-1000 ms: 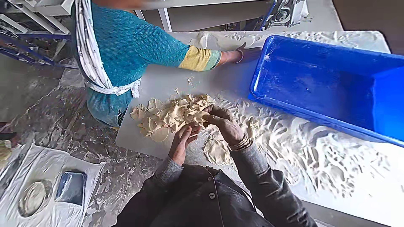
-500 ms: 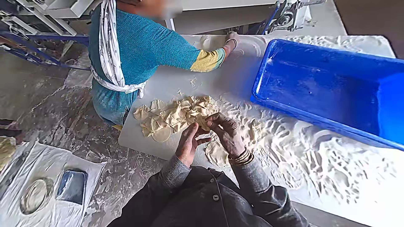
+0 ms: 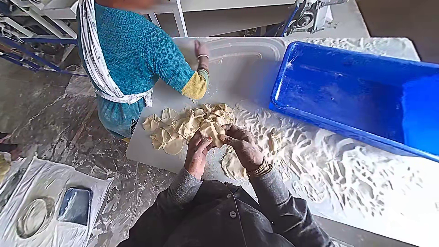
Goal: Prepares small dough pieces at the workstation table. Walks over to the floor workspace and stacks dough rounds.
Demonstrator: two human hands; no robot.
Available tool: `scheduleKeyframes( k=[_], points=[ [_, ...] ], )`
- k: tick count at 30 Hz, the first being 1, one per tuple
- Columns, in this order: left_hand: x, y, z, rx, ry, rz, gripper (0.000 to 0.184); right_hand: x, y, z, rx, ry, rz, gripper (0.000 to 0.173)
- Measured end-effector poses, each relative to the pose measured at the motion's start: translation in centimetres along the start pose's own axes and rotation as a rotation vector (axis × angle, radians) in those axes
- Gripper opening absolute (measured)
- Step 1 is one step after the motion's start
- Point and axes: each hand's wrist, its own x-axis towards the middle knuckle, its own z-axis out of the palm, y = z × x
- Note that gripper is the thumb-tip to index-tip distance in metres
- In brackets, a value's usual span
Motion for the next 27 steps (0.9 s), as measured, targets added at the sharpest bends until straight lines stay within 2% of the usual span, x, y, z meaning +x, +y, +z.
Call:
scheduleKeyframes(
  k=[2,5,10,13,15,18,20,24,27],
  points=[
    [-0.1,0.3,-0.1,0.023,0.0,0.0,0.043,-0.2,-0.1,0.2,0.004,0.022,-0.051,0.011],
    [0.1,0.4,0.0,0.034,0.119,0.055,0.023,-0.4,-0.1,0.2,0.017,0.048,-0.149,0.012],
    [-0.1,-0.1,0.3,-0.047,0.089,0.081,0.025,-0.7,0.4,-0.2,-0.03,0.063,-0.198,0.012],
    [-0.3,-0.5,0.4,-0.03,0.017,0.055,0.034,-1.1,0.6,-0.2,-0.033,0.012,-0.154,0.029],
    [-0.3,-0.6,0.3,0.006,0.028,0.008,0.038,-1.5,0.7,-0.5,-0.049,0.082,-0.147,0.025],
    [-0.3,-0.9,0.2,0.017,0.099,-0.088,0.016,-2.3,0.8,-1.4,-0.117,0.207,-0.182,0.015],
    [-0.4,-1.5,-0.2,0.08,0.102,-0.124,0.01,-3.1,0.9,-2.0,-0.159,0.249,-0.21,0.013],
    [-0.8,-3.0,-0.4,0.135,0.004,-0.111,0.006,-4.9,1.4,-2.8,-0.199,0.292,-0.215,0.014],
    [-1.1,-3.4,-0.2,0.169,-0.12,-0.136,0.022,-6.3,1.7,-3.2,-0.19,0.326,-0.232,0.017]
  ],
)
